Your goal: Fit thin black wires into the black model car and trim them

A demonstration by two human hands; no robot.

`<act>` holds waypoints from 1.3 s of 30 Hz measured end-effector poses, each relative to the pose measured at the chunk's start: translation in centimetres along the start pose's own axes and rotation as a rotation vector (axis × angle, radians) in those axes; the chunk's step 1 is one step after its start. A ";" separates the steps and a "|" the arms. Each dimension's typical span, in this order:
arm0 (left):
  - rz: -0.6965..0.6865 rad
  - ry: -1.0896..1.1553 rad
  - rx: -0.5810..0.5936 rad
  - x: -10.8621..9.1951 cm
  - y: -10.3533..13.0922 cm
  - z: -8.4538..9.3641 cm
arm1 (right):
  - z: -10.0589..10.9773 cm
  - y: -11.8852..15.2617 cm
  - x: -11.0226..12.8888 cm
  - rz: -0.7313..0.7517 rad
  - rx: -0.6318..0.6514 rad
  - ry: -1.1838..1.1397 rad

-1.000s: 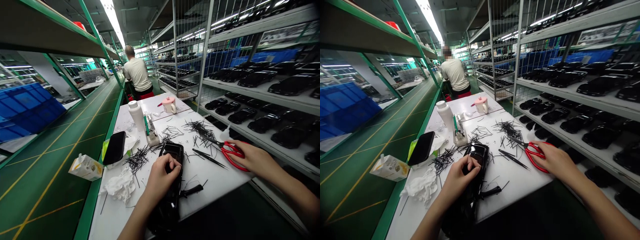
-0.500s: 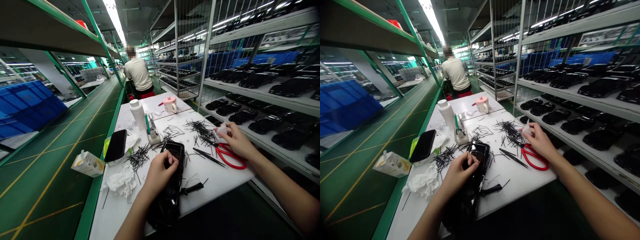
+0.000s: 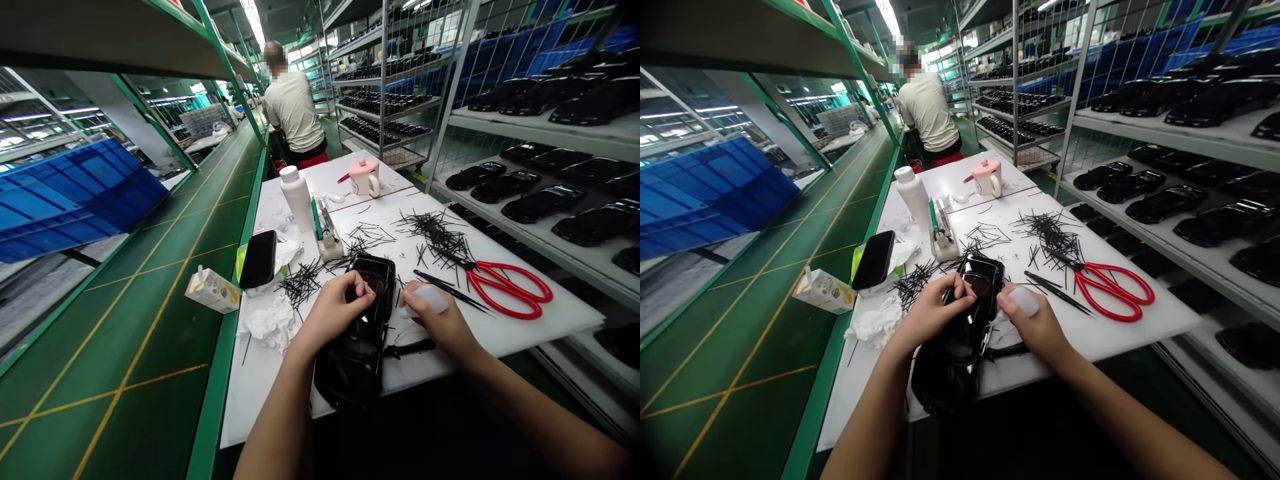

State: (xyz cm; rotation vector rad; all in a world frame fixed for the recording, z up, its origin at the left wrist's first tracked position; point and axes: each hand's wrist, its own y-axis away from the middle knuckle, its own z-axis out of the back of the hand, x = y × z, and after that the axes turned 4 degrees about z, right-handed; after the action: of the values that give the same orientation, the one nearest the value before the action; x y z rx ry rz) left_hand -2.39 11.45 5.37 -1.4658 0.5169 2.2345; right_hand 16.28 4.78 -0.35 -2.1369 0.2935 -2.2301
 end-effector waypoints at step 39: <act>-0.006 -0.073 0.001 0.0 -0.1 -0.2 | -0.4 -0.5 0.1 0.007 0.027 0.041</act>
State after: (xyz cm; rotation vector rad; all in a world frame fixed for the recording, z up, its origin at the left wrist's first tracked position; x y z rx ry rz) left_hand -2.15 11.39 5.31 -1.3781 0.4900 2.2729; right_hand 15.94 5.30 -0.22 -2.0765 0.2704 -2.2625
